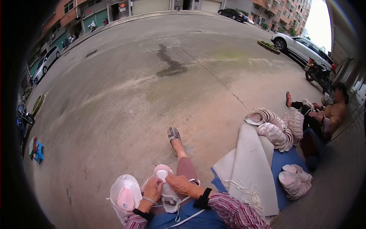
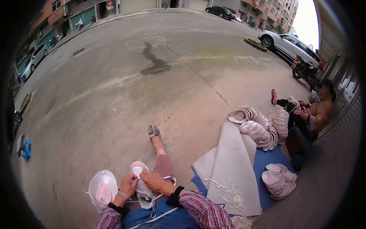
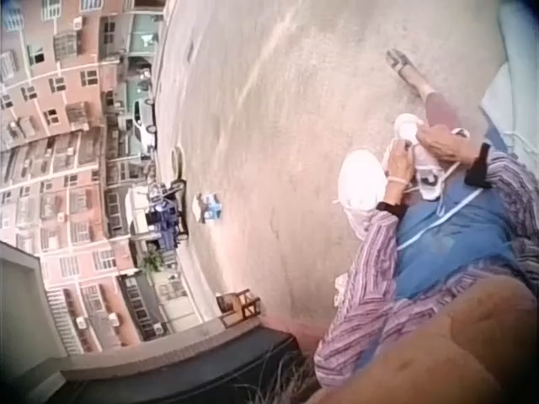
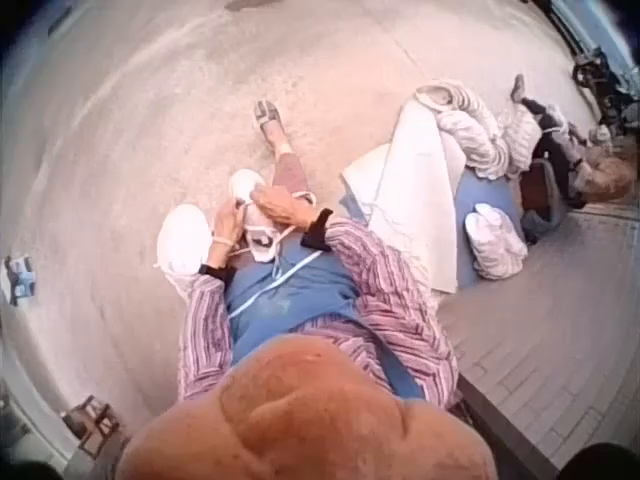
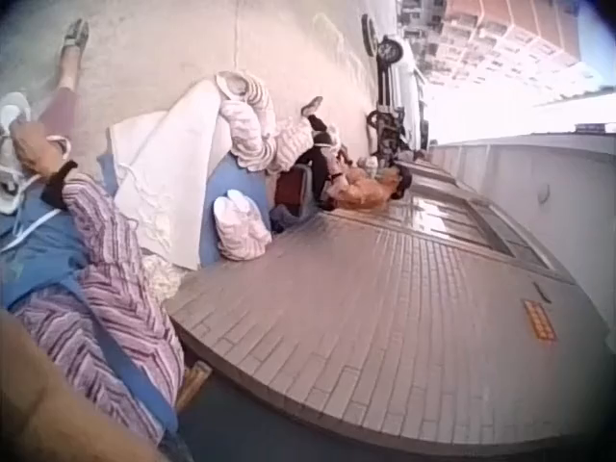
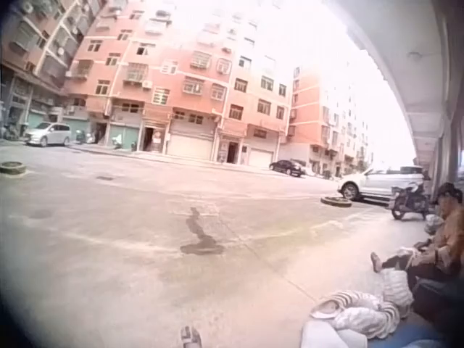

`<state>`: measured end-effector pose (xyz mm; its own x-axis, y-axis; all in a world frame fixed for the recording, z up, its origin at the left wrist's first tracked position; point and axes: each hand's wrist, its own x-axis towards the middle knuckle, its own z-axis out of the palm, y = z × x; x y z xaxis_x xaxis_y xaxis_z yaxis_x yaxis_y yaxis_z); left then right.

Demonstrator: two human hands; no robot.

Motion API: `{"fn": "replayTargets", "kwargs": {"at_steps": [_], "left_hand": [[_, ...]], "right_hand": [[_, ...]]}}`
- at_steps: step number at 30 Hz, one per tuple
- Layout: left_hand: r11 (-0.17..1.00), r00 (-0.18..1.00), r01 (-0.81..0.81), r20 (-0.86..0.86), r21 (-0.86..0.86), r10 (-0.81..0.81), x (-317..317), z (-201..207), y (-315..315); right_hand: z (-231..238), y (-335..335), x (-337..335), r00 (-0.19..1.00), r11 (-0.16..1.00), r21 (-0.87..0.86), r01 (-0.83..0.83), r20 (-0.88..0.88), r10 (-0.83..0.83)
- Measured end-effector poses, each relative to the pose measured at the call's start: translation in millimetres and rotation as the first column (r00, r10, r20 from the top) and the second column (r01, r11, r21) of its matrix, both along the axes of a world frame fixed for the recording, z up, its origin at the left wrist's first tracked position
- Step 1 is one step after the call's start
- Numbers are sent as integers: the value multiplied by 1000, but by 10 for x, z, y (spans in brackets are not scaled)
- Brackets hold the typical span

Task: The recorder is lacing white and pink sneakers while sitting outdoors.

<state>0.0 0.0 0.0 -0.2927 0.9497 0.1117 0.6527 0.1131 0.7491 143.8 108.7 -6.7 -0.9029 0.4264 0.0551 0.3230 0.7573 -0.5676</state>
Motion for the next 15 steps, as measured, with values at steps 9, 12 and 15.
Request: {"fn": "replayTargets", "kwargs": {"at_steps": [9, 12, 15], "left_hand": [[1000, 999, -22, 39, 16, 22, 43, -5, -23], [1000, 998, -11, 70, 10, 10, -16, -76, 3], [1000, 997, -12, 74, -7, 13, -7, -98, 22]], "right_hand": [[-373, -63, -35, 949, 990, -139, 20, -309, -63], [-44, -75, -18, 983, 996, -64, 58, -172, -68], [-19, -60, 0, 987, 999, 46, 28, -159, -20]]}}
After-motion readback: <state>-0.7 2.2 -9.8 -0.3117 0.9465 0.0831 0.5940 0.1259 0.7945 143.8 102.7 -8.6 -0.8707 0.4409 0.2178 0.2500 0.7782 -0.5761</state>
